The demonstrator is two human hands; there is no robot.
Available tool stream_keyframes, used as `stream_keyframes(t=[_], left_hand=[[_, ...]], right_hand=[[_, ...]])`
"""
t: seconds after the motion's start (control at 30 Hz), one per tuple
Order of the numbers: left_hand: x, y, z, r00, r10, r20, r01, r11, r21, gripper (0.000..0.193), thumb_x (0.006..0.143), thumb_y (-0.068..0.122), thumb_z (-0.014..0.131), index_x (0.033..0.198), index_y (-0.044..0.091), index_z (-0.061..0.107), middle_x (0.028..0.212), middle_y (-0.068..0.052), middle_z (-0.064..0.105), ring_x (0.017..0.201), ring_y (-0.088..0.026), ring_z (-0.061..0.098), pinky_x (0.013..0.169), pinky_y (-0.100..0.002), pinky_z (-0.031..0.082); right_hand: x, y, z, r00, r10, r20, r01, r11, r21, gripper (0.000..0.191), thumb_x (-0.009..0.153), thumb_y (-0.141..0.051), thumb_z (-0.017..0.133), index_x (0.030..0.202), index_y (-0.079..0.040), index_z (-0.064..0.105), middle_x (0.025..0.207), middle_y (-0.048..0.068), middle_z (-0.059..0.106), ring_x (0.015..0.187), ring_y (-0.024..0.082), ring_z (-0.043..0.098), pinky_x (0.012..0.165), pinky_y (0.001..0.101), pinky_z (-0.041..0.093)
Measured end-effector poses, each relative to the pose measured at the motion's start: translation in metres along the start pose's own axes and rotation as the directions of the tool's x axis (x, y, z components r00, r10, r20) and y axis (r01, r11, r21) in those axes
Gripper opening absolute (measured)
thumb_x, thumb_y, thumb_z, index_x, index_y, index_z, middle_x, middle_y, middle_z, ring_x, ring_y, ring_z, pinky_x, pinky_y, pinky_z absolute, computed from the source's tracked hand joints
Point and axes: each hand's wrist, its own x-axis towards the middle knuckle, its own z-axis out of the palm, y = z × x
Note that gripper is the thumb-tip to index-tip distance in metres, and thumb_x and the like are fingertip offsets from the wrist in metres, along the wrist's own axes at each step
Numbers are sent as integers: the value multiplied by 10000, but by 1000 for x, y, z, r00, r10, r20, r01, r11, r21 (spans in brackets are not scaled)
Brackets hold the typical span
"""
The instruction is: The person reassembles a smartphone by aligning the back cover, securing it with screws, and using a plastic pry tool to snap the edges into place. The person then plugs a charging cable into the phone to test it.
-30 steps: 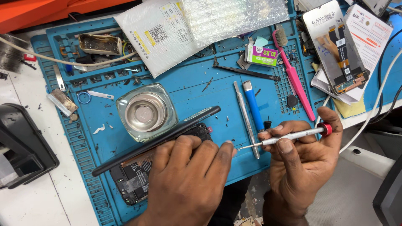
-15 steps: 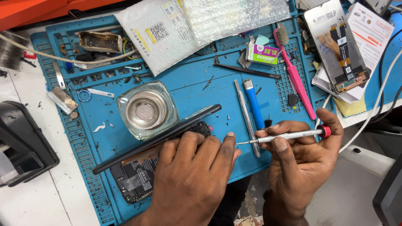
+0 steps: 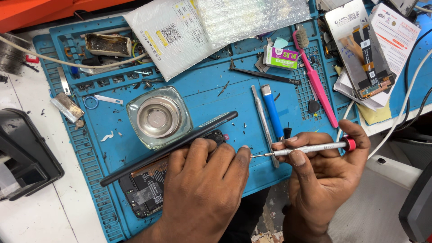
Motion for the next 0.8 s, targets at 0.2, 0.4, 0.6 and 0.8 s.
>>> stream_keyframes(t=[0.2, 0.4, 0.6, 0.8], left_hand=[[-1, 0, 0, 1000, 7, 17, -7, 1000, 30, 169, 926, 163, 750, 1064, 69, 780, 875, 0, 674, 909, -188, 632, 774, -369, 440], [-1, -1, 1, 999, 9, 32, -10, 999, 50, 172, 921, 149, 737, 1065, 63, 775, 895, -6, 687, 910, -181, 631, 773, -365, 441], [-1, -1, 1, 999, 13, 39, -17, 996, 92, 189, 921, 158, 722, 1076, 63, 773, 906, -4, 673, 926, -183, 622, 778, -362, 436], [0, -1, -1, 998, 34, 51, -41, 989, 141, 200, 918, 159, 707, 1082, 62, 771, 912, -1, 663, 942, -181, 617, 793, -358, 433]], right_hand=[[-2, 2, -2, 1000, -19, 13, 19, 1000, -11, 666, 1064, 97, 672, 1536, -9, 215, 1045, 225, 683, 962, 265, 749, 918, 412, 668], [-2, 2, -2, 1000, -21, 4, 22, 997, -69, 660, 1049, 96, 670, 1518, -14, 219, 1051, 220, 686, 965, 272, 757, 883, 398, 671], [-4, 1, 0, 1000, -21, -9, 20, 993, -114, 653, 1047, 101, 671, 1507, -23, 224, 1054, 224, 687, 988, 273, 754, 893, 401, 682], [-3, 0, 1, 1000, -24, -5, 23, 991, -132, 651, 1039, 96, 672, 1500, -28, 229, 1049, 222, 693, 982, 276, 759, 874, 400, 683]])
